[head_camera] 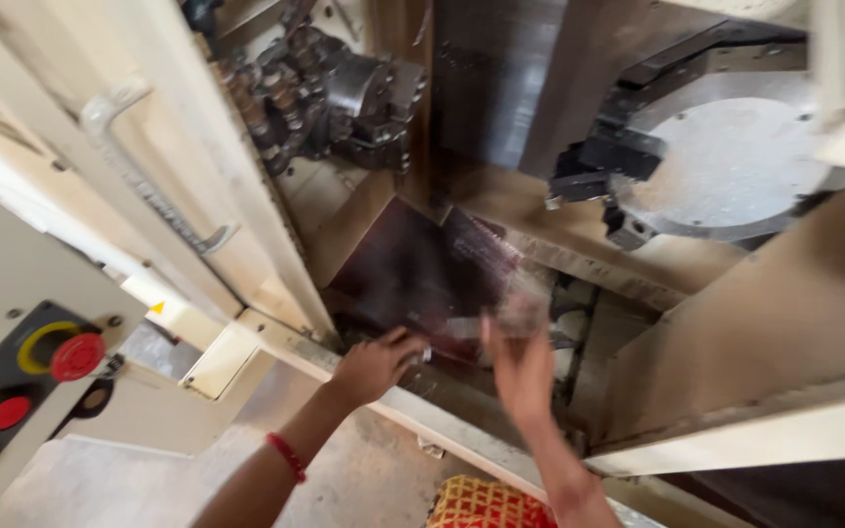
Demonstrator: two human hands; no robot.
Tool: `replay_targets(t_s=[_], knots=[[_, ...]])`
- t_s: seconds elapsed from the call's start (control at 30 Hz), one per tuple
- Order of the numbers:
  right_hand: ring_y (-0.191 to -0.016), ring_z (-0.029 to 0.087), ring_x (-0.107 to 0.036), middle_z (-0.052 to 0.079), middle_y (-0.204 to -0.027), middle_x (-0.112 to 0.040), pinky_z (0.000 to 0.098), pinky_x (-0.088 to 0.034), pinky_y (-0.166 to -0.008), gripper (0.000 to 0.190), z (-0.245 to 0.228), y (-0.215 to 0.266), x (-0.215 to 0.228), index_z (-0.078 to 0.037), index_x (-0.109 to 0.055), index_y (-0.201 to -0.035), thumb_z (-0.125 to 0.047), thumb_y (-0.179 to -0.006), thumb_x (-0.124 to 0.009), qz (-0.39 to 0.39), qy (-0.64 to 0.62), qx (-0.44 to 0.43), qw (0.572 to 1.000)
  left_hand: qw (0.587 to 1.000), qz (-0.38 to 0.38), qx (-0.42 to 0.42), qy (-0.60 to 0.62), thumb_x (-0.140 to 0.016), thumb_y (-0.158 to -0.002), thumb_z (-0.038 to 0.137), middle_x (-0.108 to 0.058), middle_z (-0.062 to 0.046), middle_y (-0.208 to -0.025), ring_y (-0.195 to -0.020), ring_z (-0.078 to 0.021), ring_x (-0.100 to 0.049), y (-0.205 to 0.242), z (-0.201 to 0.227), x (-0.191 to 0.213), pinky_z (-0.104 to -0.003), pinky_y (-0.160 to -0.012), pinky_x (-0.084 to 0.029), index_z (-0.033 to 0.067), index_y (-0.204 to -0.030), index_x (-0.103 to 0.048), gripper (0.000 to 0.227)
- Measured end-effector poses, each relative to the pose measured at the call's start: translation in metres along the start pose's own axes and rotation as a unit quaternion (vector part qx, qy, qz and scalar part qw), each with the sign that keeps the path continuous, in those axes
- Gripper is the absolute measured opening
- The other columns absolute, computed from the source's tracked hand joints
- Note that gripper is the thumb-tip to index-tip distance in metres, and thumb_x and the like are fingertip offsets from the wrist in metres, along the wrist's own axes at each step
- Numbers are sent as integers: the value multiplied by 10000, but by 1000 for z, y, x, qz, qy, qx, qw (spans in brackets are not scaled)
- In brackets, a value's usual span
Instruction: The person opens a machine door, retrieves two metal rods, and attempts to connect them by hand. They then place the rods on a nearby table and reinsert them into the machine before closing the door.
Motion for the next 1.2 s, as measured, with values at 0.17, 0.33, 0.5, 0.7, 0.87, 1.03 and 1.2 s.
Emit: replay_targets(t_s=[0.17,0.33,0.5,0.7,0.87,1.03,1.2], knots=[[-685,230,-676,128,-821,-648,380,-597,-595,783,23,-160,-98,-24,-420,-1332,-728,-996,-343,18,-521,-222,824,997,40,61,13,-650,-912,253,-613,-112,-1379,-801,-406,-717,9,-14,-5,-498,-727,-600,326,-1333,-584,432],[-629,232,-655,110,-859,-679,305,-563,-554,435,36,-240,-164,-228,-318,-1362,-380,-957,-356,113,-469,-223,847,990,132,19,53,-708,-848,177,-648,-122,-1288,-838,-370,-720,20,-16,2,-456,-734,-617,273,-1347,-594,521],[-671,186,-615,130,-1004,-592,284,-587,-575,728,40,-266,-206,-280,-220,-1391,153,-931,-583,165,-428,-208,864,987,147,-6,64,-724,-843,145,-669,-84,-1203,-892,-324,-723,22,-17,7,-427,-760,-620,211,-1359,-584,539],[-796,281,-630,212,-1118,-608,377,-538,-650,678,65,-283,-240,-230,-263,-1398,94,-922,-621,160,-369,-122,907,987,154,13,54,-732,-827,149,-676,-83,-1207,-875,-324,-719,22,-16,6,-423,-741,-615,199,-1349,-595,541],[-1425,333,-408,193,-1573,-376,499,-354,-1180,697,81,-294,-270,-190,-261,-1543,-299,-1008,-694,140,-207,22,968,985,165,6,53,-731,-822,147,-682,-79,-1205,-876,-320,-720,21,-21,5,-420,-733,-615,189,-1343,-596,540],[-1446,340,-363,184,-1590,-343,533,-326,-1181,740,92,-290,-263,-221,-224,-1550,-323,-972,-674,23,-121,-110,986,979,194,-1,63,-733,-841,143,-685,-61,-1202,-892,-293,-730,23,-22,-2,-396,-747,-626,185,-1345,-592,525],[-1468,346,-318,176,-1607,-310,567,-298,-1183,784,79,-276,-262,-252,-186,-1557,-348,-936,-654,-68,-29,-181,981,978,199,-3,66,-730,-817,136,-682,-64,-1215,-909,-296,-729,25,-23,-2,-407,-754,-621,169,-1355,-583,559]])
Point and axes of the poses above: each hand's wrist, its own y-axis away from the middle knuckle, its own x-axis out of the back of the hand, z = x × y, the point moved 3 cm from there along -y, towards the middle knuckle
